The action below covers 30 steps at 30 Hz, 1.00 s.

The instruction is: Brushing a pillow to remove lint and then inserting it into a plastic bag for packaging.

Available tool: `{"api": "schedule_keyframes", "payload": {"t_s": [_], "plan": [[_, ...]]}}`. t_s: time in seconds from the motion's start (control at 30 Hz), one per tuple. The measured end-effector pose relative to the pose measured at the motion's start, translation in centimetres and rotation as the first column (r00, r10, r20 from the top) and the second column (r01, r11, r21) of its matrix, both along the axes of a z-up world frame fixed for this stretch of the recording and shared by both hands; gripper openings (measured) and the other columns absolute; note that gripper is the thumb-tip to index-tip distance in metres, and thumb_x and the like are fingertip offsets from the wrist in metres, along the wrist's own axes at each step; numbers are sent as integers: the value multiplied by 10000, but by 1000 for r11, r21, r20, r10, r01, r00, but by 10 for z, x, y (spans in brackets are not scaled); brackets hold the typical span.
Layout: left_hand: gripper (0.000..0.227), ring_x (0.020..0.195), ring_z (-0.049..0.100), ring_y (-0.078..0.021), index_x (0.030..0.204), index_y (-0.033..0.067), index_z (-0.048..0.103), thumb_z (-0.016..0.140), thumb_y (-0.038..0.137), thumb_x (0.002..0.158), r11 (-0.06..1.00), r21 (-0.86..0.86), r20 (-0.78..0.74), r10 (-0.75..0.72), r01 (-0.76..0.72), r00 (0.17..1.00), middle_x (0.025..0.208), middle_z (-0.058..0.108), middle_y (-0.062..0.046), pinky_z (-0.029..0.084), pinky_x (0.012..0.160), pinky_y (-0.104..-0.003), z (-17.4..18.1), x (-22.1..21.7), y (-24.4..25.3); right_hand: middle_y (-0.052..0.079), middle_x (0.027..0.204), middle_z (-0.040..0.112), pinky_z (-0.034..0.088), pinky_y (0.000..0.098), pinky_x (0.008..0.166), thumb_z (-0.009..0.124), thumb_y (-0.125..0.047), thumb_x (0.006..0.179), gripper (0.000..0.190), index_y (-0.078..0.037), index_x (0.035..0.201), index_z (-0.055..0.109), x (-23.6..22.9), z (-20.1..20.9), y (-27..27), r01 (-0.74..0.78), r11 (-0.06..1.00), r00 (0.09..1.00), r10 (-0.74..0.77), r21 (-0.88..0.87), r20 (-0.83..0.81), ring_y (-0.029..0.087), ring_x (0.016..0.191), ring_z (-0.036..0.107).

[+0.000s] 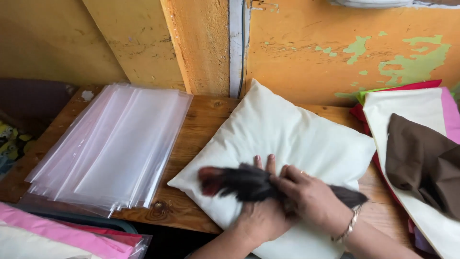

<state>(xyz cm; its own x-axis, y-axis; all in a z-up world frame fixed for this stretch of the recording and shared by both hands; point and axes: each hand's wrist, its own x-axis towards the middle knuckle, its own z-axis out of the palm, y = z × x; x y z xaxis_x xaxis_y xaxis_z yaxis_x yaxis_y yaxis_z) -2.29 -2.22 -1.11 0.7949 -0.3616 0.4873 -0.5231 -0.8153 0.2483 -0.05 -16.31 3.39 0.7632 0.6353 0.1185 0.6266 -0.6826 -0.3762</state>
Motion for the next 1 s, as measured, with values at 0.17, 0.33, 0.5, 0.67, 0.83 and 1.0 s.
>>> {"api": "schedule_keyframes", "payload": {"t_s": [0.17,0.33,0.5,0.67,0.83,1.0], "plan": [[869,1329,159,-549,1394,33,374,292,685,827,1000,0,-11,-12,12,1000,1470,229,-303,55,1016,-715,17,-2,8,99,830,515,476,471,640,536,-158,756,176,-116,907,615,118,-51,-92,516,838,856,-504,-175,113,361,691,608],[943,1367,73,-573,1480,61,175,341,710,816,1000,-18,82,-14,15,997,1504,122,-326,72,1042,-730,6,-2,6,130,775,509,442,453,644,534,-122,817,124,-41,793,624,133,-41,-98,627,773,772,-598,-98,218,370,712,561],[992,1352,32,-655,1461,-5,-42,333,696,867,980,-194,143,-5,33,990,1489,38,-393,74,1063,-746,-22,-3,1,-10,694,467,482,288,562,549,-112,754,65,-156,769,595,38,12,6,159,986,985,-155,42,-81,135,589,566],[1028,1370,31,-604,1453,-33,12,282,728,816,994,-110,56,23,-17,998,1495,56,-372,96,1023,-739,-8,-4,6,14,806,537,502,392,594,575,-187,722,159,-173,879,592,81,-22,-16,224,970,974,-226,-99,-10,251,622,617],[1012,1375,16,-588,1456,-22,3,261,726,826,998,-18,55,59,-58,997,1498,28,-365,27,1037,-754,5,-3,7,109,889,576,478,479,673,425,-135,793,258,-134,906,656,153,-38,-86,669,714,742,-657,-205,133,365,815,618],[1198,1370,41,-549,1426,-46,123,224,932,741,887,340,233,242,-312,942,1479,73,-351,46,1059,-698,7,-1,7,142,828,591,467,454,668,498,-13,758,341,-98,1032,683,99,-11,-52,542,831,815,-556,122,163,375,688,599]]}}
